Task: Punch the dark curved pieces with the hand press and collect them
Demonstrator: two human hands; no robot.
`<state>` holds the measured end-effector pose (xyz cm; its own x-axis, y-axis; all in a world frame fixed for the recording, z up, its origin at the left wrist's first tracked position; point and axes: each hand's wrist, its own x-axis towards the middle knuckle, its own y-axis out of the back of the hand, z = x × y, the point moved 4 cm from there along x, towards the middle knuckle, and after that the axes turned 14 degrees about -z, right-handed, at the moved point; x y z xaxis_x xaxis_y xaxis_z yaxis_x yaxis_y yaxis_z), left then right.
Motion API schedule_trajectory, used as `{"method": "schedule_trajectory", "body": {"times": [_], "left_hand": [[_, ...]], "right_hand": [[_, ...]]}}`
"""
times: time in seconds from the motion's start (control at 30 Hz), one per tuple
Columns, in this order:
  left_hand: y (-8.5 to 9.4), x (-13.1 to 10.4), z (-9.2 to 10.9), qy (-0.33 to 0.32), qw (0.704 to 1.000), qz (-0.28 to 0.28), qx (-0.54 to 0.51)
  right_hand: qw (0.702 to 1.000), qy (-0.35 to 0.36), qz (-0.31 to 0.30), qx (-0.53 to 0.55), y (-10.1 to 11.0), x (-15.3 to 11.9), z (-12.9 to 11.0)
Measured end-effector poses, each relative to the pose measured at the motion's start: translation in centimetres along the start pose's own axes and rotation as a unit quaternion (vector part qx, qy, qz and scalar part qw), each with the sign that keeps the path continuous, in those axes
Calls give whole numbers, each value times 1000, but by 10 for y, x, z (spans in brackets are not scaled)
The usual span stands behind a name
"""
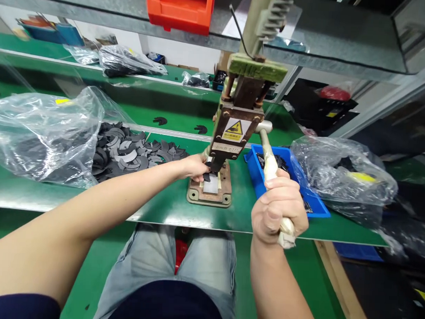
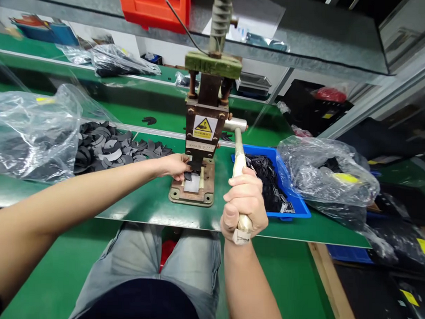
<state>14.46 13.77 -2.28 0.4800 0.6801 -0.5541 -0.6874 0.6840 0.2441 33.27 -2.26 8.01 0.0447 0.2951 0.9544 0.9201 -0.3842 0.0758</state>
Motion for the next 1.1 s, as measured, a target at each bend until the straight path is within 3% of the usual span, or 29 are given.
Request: {"method": "schedule_trajectory", "body": {"times": [0.2, 0.3, 0.37, 0.47, 0.57, 0.63, 0.93, 1.0, 1.1], "left_hand": [[-12, -15, -6, -135, 987, 62, 67], [0, -36, -22, -184, 977, 60, 87], [28, -50, -37, -199, 968, 81, 126], [95, -68, -57, -146, 905, 225, 331], [147, -67, -70, -95, 860, 206, 457], [161, -60, -72, -90, 837, 160, 515], [147, -24, -56, -42, 787, 54, 613], [152, -28, -51, -41, 807, 41, 587], [161, -43, -44, -65, 877, 55, 474]], "right_hand": [[1000, 9, -19, -2, 1, 3, -1], [1000, 9, -21, 0, 1, 2, -1], [1000, 7, -14, 10, 0, 2, 0], [1000, 7, -3, 13, -1, 1, 1], [1000, 9, 6, 9, -2, 1, 2], [1000, 10, 12, 7, -2, 1, 2], [1000, 0, -3, -5, 1, 0, 2], [1000, 1, 1, -5, 1, 0, 2], [1000, -2, -2, -6, 0, 0, 2]]}}
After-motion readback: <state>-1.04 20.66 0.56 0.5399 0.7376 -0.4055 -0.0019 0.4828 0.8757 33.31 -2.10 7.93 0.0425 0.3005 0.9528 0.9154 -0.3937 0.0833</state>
